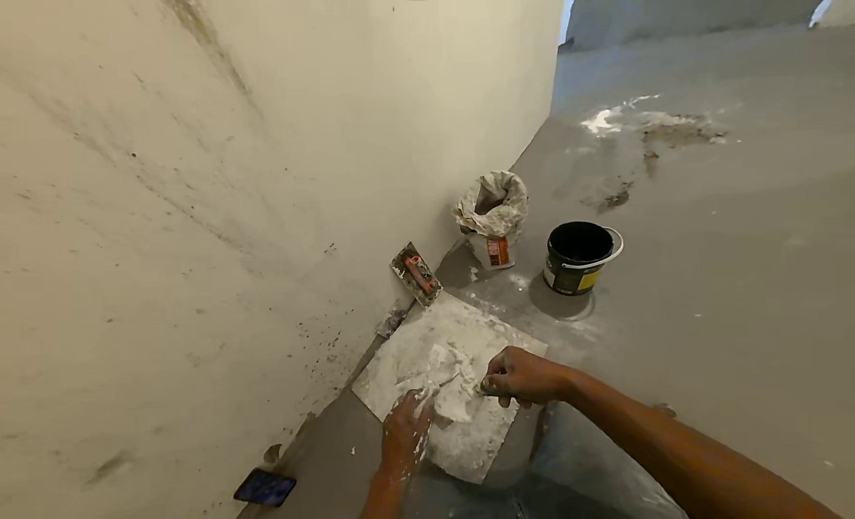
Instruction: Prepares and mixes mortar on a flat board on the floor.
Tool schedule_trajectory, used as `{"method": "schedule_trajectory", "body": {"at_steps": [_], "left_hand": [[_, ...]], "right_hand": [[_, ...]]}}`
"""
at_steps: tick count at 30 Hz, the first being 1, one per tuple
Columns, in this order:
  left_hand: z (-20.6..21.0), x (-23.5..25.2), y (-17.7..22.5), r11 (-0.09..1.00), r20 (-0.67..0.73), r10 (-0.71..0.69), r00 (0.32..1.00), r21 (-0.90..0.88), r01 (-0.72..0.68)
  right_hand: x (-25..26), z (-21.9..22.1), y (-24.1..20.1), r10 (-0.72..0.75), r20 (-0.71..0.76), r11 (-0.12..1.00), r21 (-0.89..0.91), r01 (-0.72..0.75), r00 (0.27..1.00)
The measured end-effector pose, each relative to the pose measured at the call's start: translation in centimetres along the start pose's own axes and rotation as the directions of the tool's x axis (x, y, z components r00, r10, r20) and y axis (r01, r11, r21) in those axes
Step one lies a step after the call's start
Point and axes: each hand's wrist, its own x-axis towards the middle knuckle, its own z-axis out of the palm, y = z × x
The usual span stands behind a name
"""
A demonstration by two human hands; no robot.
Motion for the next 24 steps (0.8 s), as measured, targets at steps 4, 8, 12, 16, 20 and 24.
{"method": "schedule_trajectory", "body": {"at_steps": [4, 8, 12, 16, 20, 24], "left_hand": [[-1.1, 1.9, 3.1, 0.987, 0.02, -0.096, 0.995, 0.13, 0.093], [-2.2, 3.4, 3.9, 0.943, -0.03, -0.282, 0.959, 0.178, 0.283], [-2.0, 4.5, 2.6, 0.874, 0.054, -0.417, 0.907, 0.296, 0.385], [-1.3, 4.1, 3.6, 0.892, 0.137, -0.359, 0.923, 0.341, 0.297], [-1.6, 1.6, 4.3, 0.923, 0.12, -0.296, 0.948, 0.29, 0.252], [-3.0, -1.0, 1.9, 0.945, 0.082, -0.266, 0.961, 0.221, 0.242]], "right_hand": [[1.3, 1.6, 0.0, -0.032, -0.105, 0.959, -0.284, 0.001, 0.994], [2.0, 3.2, 1.2, 0.062, -0.294, 0.929, -0.331, -0.162, 0.954], [0.5, 5.6, 1.3, 0.052, -0.463, 0.932, -0.295, -0.209, 0.885], [-0.2, 8.0, 0.4, -0.046, -0.44, 0.91, -0.388, -0.144, 0.897], [4.5, 6.9, 3.0, 0.009, -0.385, 0.907, -0.385, -0.169, 0.923], [7.5, 3.7, 5.6, -0.005, -0.337, 0.962, -0.26, -0.088, 0.941]]}}
